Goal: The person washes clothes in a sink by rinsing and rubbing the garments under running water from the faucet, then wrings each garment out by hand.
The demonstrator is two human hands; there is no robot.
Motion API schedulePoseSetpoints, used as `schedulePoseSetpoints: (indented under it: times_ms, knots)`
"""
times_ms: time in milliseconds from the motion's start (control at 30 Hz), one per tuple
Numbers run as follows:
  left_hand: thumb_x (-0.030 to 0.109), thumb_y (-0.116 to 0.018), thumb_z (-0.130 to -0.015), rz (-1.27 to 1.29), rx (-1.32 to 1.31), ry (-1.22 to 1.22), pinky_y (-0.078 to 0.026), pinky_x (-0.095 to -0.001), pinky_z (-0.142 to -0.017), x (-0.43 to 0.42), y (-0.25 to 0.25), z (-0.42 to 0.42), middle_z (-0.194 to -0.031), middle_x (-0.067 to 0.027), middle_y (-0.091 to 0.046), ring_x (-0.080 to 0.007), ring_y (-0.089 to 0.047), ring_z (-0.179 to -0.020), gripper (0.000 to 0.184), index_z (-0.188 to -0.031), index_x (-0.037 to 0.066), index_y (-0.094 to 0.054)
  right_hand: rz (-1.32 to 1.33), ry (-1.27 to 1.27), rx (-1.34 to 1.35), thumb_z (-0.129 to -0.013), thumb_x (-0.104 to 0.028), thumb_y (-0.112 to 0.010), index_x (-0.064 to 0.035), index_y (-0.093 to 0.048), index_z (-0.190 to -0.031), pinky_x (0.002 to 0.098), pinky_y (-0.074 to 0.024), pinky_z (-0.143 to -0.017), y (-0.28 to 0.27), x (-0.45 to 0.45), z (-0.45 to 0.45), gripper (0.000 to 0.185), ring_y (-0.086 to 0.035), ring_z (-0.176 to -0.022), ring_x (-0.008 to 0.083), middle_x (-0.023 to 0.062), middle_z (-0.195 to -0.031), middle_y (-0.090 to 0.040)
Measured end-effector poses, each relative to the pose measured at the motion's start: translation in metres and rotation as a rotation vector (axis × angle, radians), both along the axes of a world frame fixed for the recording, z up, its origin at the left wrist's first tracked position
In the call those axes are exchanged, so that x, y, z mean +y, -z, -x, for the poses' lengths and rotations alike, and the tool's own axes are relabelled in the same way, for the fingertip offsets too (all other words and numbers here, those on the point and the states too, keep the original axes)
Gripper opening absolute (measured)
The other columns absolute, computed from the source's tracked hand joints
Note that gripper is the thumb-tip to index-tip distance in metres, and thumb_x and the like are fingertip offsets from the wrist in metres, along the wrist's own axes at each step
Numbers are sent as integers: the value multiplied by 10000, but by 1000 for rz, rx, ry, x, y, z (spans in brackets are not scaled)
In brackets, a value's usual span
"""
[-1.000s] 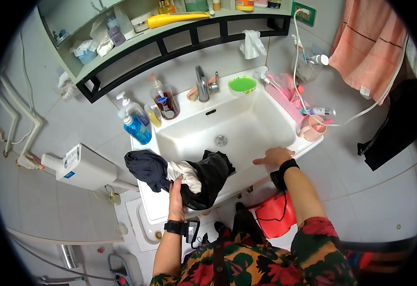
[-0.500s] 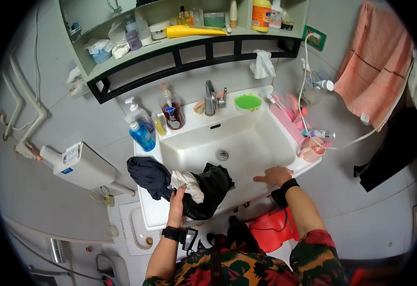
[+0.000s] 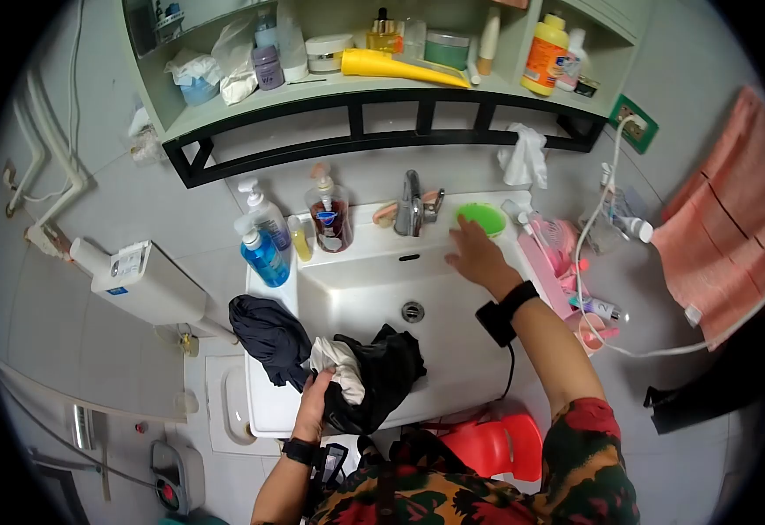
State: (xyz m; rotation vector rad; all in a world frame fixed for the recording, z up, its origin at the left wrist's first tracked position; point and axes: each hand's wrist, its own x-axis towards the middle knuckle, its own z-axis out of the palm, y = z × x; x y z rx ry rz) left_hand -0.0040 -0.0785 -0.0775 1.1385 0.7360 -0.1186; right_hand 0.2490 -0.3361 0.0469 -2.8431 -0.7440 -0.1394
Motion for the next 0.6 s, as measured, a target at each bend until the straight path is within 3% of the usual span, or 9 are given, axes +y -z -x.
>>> schedulePoseSetpoints:
  times_ms: [33, 133, 200, 300, 333, 367, 433, 567, 600]
  knots:
    - [457, -627, -682, -2, 13, -9, -347, -263, -917, -1, -5, 1, -1241, -200, -427, -234, -447, -1106, 930, -1282, -140, -240, 13, 14, -35, -746, -226, -608, -22, -435, -1187, 400, -311, -996, -1, 8, -14, 516, -279, -1252, 339, 170, -1361, -283]
    - [464, -628, -682, -15, 96, -49, -352, -266, -911, -3, -10, 2, -1235, -205, -431, -237, -455, -1097, 929, -1281, -136, -249, 91, -14, -224, -751, -197, -591, -25, -428, -1193, 432, -307, -991, 16, 25, -52, 502, -265, -1263, 326, 161, -1356, -293]
    - [466, -629, -681, -16, 120, -65, -351, -267, -911, -1, -1, 3, -1237, -207, -428, -237, -452, -1099, 931, -1284, -133, -247, 183, -72, -557, -758, -178, -573, -33, -425, -1195, 456, -324, -964, 21, 30, -71, 483, -292, -1248, 304, 154, -1322, -336]
    - [441, -625, -701, 27, 92, -80, -372, -268, -889, 2, 7, 2, -1196, -195, -465, -228, -480, -1063, 861, -1262, -124, -298, 408, -13, -487, -756, -167, -562, -41, -467, -1169, 461, -333, -945, 27, 30, -90, 442, -359, -1195, 286, 143, -1245, -411]
    - [423, -622, -712, 51, 66, -80, -385, -266, -870, 0, 1, 0, -1162, -182, -490, -221, -501, -1028, 808, -1239, -118, -333, 496, 31, -462, -752, -171, -560, -36, -527, -1088, 428, -376, -907, 25, 31, -89, 364, -411, -1139, 284, 138, -1188, -453]
    - [405, -618, -723, 76, 38, -82, -398, -264, -852, -2, -4, -1, -1128, -169, -515, -214, -522, -994, 756, -1216, -111, -368, 496, 23, -453, -752, -171, -560, -36, -527, -1088, 428, -376, -907, 20, 31, -89, 364, -411, -1139, 284, 138, -1188, -453]
    - [376, -611, -739, 82, 45, -102, -418, -262, -816, -4, -7, -3, -1070, -145, -544, -200, -548, -931, 668, -1173, -93, -419, 328, 102, 64, -744, -183, -574, -36, -565, -1001, 404, -415, -858, 7, 31, -86, 296, -464, -1065, 301, 150, -1137, -485]
    - [371, -601, -748, 75, 17, -72, -423, -263, -813, -5, -6, -17, -1060, -143, -549, -195, -549, -934, 629, -1155, -83, -444, 176, 59, -106, -748, -182, -574, -36, -581, -904, 392, -448, -787, 20, 23, -62, 214, -501, -992, 276, 120, -977, -527]
    - [331, -550, -796, 57, 22, -79, -445, -255, -767, -5, 1, -21, -987, -100, -577, -173, -569, -865, 492, -1111, -42, -493, 16, -1, -295, -746, -202, -582, -34, -583, -895, 392, -456, -766, 34, 24, -55, 225, -505, -984, 274, 123, -980, -533]
